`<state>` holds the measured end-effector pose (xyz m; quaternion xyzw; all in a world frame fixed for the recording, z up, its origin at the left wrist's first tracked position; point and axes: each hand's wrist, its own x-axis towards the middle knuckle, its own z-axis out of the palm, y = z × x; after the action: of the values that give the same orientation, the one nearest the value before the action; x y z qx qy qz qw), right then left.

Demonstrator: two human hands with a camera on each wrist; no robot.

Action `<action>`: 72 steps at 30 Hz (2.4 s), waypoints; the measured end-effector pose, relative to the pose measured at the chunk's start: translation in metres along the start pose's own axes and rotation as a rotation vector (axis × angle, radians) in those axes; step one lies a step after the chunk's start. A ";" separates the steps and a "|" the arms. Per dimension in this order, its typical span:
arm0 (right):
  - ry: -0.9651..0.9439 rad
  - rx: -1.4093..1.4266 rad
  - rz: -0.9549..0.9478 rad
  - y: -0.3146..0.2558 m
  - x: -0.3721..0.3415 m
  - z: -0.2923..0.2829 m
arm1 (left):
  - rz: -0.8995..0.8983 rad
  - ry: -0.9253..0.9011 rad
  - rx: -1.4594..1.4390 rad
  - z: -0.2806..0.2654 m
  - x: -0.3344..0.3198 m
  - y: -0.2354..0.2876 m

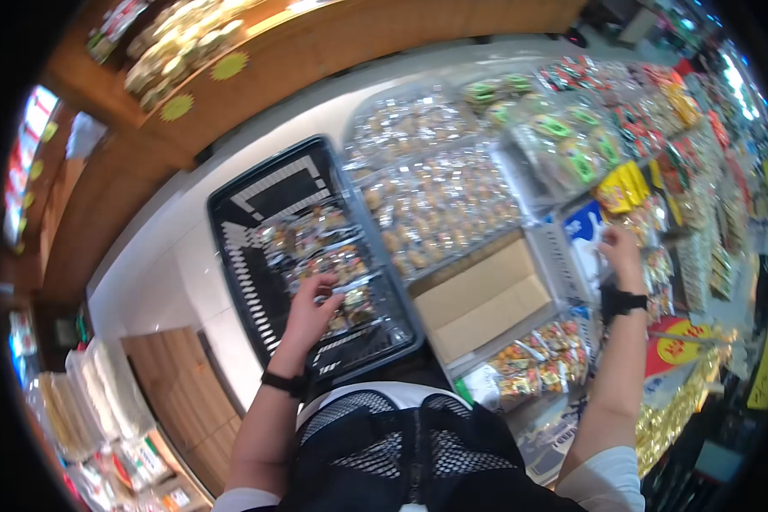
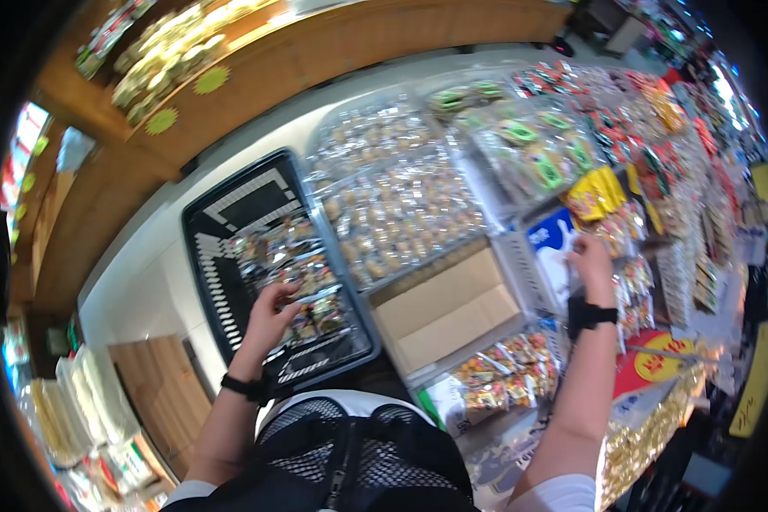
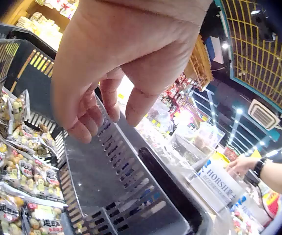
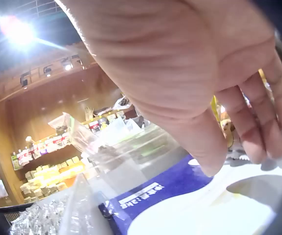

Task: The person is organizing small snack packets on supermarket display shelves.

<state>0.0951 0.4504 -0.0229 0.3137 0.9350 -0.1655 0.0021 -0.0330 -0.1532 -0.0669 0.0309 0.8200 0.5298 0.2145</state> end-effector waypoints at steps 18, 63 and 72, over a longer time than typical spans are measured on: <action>0.114 0.135 0.013 -0.067 -0.060 -0.039 | -0.355 -0.359 1.202 0.007 0.013 -0.090; -0.486 1.458 0.086 -0.301 -0.243 0.171 | -0.950 -0.007 -0.425 0.022 0.064 -0.226; -0.525 1.486 0.116 -0.300 -0.239 0.165 | -0.626 -0.096 -0.250 0.007 0.051 -0.139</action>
<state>0.0944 0.0351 -0.0610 0.2319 0.5304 -0.8152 0.0214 -0.0521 -0.1936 -0.2082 -0.2237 0.7074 0.5327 0.4073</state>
